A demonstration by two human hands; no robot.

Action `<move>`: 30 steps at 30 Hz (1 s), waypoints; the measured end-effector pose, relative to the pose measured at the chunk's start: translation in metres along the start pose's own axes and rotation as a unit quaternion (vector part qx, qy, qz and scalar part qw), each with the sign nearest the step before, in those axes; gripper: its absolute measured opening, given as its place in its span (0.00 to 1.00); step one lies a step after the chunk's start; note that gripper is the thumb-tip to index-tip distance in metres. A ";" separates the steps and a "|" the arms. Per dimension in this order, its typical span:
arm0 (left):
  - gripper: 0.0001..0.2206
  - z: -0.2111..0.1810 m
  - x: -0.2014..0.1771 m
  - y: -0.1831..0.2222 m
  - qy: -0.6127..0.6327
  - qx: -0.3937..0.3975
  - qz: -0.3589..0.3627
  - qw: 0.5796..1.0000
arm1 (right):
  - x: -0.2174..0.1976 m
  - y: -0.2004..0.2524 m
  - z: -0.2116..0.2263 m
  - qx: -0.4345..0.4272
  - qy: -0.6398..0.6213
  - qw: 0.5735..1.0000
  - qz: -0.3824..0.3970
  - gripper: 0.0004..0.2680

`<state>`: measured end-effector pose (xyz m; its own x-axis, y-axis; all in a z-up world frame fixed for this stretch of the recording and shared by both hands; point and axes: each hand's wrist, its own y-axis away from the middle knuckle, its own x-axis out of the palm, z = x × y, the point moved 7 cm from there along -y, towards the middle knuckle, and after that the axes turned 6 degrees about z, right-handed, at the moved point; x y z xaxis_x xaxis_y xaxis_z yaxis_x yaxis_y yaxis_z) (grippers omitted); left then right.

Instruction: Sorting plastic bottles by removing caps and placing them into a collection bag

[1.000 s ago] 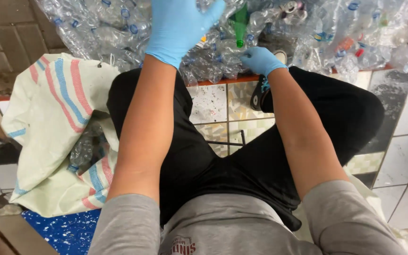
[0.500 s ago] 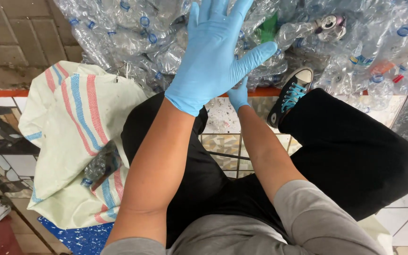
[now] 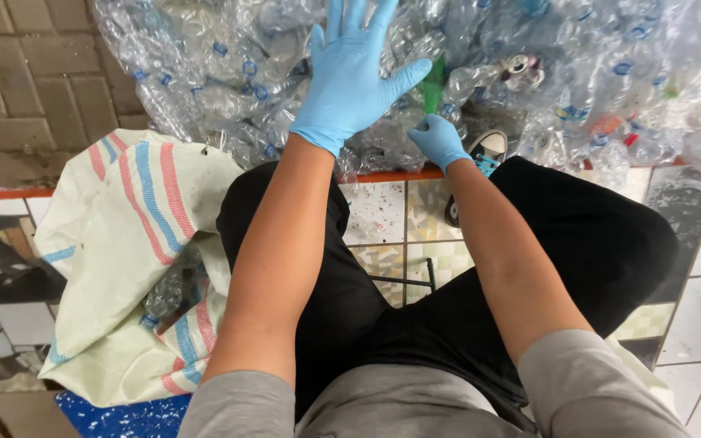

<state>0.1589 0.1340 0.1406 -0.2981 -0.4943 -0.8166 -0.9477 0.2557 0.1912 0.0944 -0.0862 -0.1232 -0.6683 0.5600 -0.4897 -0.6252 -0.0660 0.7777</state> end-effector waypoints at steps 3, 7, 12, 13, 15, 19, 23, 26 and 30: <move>0.40 -0.002 0.000 -0.005 0.016 -0.022 0.021 0.999 | -0.060 0.018 0.022 -0.054 0.061 0.995 -0.051 0.10; 0.42 -0.002 -0.004 -0.011 0.076 -0.108 0.059 0.989 | -0.141 0.067 0.080 -0.227 0.156 0.925 -0.263 0.11; 0.49 -0.017 -0.014 -0.006 0.362 -0.157 -0.026 0.918 | -0.172 0.166 0.131 -0.356 0.170 0.835 -0.385 0.13; 0.53 -0.020 -0.011 -0.004 0.485 -0.163 -0.042 0.858 | -0.169 0.181 0.134 -0.388 0.165 0.819 -0.389 0.16; 0.47 -0.006 0.006 -0.012 0.583 -0.185 -0.065 0.788 | -0.154 0.203 0.137 -0.394 0.193 0.807 -0.395 0.16; 0.16 0.003 0.006 -0.028 0.710 0.059 -0.168 0.682 | -0.128 0.247 0.145 -0.506 0.116 0.786 -0.337 0.17; 0.18 -0.024 -0.023 0.000 0.732 0.160 -0.155 0.643 | -0.132 0.213 0.116 -0.427 -0.312 0.832 -0.166 0.16; 0.18 -0.051 -0.032 0.012 0.745 0.249 -0.083 0.613 | -0.116 0.208 0.126 -0.389 -0.507 0.765 0.077 0.19; 0.15 -0.066 -0.014 0.013 0.776 0.240 -0.053 0.581 | -0.061 0.202 0.139 -0.374 -0.542 0.577 0.483 0.29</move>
<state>0.1436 0.0896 0.1904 -0.3374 -0.5878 0.7353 -0.9403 0.1730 -0.2931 0.0648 -0.0188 0.1190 -0.4601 0.1249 0.8790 -0.4425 -0.8906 -0.1051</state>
